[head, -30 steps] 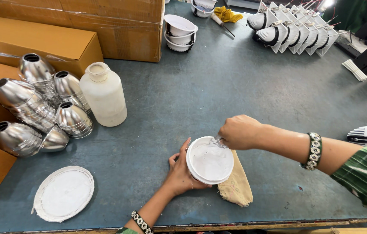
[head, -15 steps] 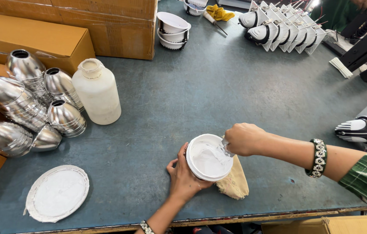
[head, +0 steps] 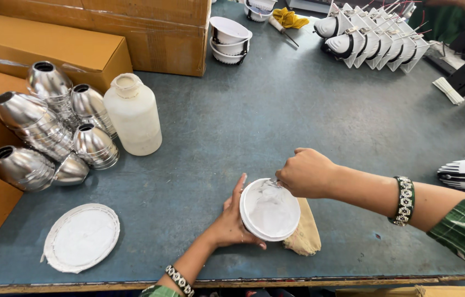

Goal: The person applies a white paste to the back of a circular white plastic component using a metal spatula. They then scoop more paste from a container, spread it, and clean the spatula with a cloth before placing the lid back on the container.

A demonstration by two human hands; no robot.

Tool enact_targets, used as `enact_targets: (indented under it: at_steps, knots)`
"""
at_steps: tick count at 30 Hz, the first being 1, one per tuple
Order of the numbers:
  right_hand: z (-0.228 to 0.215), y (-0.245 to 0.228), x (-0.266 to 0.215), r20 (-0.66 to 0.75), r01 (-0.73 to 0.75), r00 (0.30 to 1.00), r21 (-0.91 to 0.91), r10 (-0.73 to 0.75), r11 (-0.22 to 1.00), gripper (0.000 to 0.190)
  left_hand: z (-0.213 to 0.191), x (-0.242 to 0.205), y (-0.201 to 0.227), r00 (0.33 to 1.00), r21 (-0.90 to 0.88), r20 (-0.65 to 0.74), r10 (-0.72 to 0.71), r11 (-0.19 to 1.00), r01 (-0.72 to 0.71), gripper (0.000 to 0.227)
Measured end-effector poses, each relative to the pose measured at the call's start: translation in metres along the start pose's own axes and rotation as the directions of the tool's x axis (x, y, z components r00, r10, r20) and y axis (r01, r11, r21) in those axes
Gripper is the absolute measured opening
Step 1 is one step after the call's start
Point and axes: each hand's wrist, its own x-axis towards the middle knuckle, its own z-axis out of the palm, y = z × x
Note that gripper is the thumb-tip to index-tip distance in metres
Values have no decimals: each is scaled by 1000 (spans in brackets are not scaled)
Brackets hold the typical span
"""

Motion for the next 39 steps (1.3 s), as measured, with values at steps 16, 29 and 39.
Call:
enact_targets:
  at_steps: [16,29,39]
  knots:
    - [4,-16,-28,267,-435,890,259,369,863,23,53,-7,44,912,81,-348,-217,962,259,147]
    - [3,-7,-36,185,-361,929,273,319,892,28,-7,14,7,995,72,96,-21,997,14,178]
    - [1,9,-25,169,-328,941,234,294,915,26,-3,26,8,985,6,157,-76,997,76,151]
